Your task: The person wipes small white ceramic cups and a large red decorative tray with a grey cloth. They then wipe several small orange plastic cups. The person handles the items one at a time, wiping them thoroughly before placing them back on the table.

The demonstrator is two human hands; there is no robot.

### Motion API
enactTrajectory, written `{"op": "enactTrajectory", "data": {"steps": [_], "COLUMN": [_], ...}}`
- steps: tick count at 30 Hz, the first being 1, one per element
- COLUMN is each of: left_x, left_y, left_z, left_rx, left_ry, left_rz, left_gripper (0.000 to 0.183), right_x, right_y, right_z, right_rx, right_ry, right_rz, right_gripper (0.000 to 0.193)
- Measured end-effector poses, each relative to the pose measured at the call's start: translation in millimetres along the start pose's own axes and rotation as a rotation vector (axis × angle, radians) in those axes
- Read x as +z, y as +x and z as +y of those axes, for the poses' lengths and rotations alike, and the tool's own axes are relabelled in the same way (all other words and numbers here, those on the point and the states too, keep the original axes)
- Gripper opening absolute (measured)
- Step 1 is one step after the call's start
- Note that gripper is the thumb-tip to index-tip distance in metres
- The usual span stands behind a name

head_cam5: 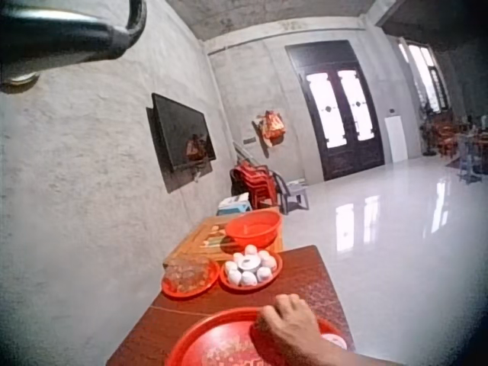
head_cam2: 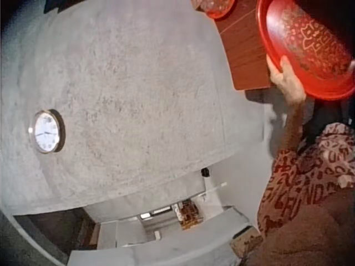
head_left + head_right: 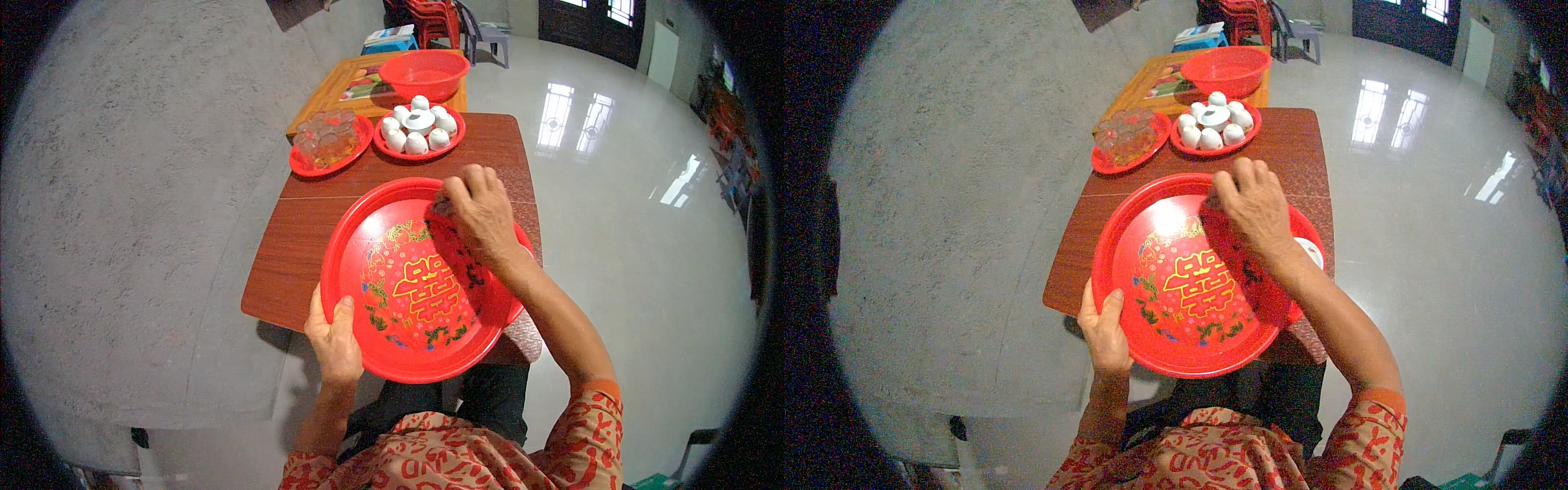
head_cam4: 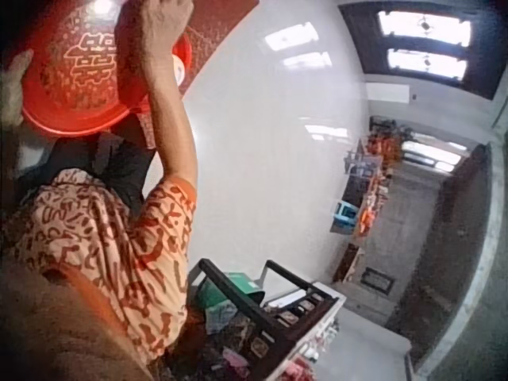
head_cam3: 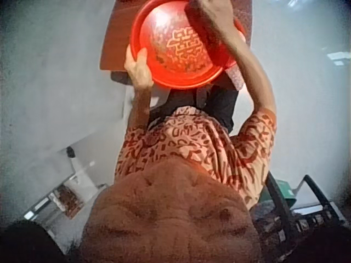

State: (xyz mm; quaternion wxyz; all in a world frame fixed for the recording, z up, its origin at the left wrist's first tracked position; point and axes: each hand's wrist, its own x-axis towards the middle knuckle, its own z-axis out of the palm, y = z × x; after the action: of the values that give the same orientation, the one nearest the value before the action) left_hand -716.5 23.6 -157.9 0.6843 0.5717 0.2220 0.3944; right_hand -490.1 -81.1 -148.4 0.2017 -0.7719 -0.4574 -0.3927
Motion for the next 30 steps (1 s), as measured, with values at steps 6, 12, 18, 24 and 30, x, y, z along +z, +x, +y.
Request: {"op": "enactTrajectory", "data": {"steps": [6, 12, 18, 24, 30], "left_x": [-1, 5, 3, 1, 6], "left_y": [2, -1, -5, -3, -2], "left_z": [5, 6, 18, 16, 19], "left_rx": [-0.047, -0.057, 0.028, 0.058, 0.049], "left_ry": [-0.112, 0.032, 0.068, -0.053, -0.137], "left_rz": [-0.026, -0.097, -0.015, 0.016, 0.003], "left_gripper": [0.034, 0.032, 0.03, 0.03, 0.031], "right_x": [-27, -9, -3, -10, -21], "right_y": [-32, -10, 34, 26, -5], "right_z": [5, -2, -42, -24, -7], "right_rx": [0.148, 0.005, -0.115, 0.014, 0.125], "right_ry": [-0.022, 0.076, 0.077, -0.03, -0.143], "right_rz": [-0.082, 0.046, 0.221, 0.178, 0.097], "right_gripper": [0.013, 0.015, 0.014, 0.013, 0.013]}}
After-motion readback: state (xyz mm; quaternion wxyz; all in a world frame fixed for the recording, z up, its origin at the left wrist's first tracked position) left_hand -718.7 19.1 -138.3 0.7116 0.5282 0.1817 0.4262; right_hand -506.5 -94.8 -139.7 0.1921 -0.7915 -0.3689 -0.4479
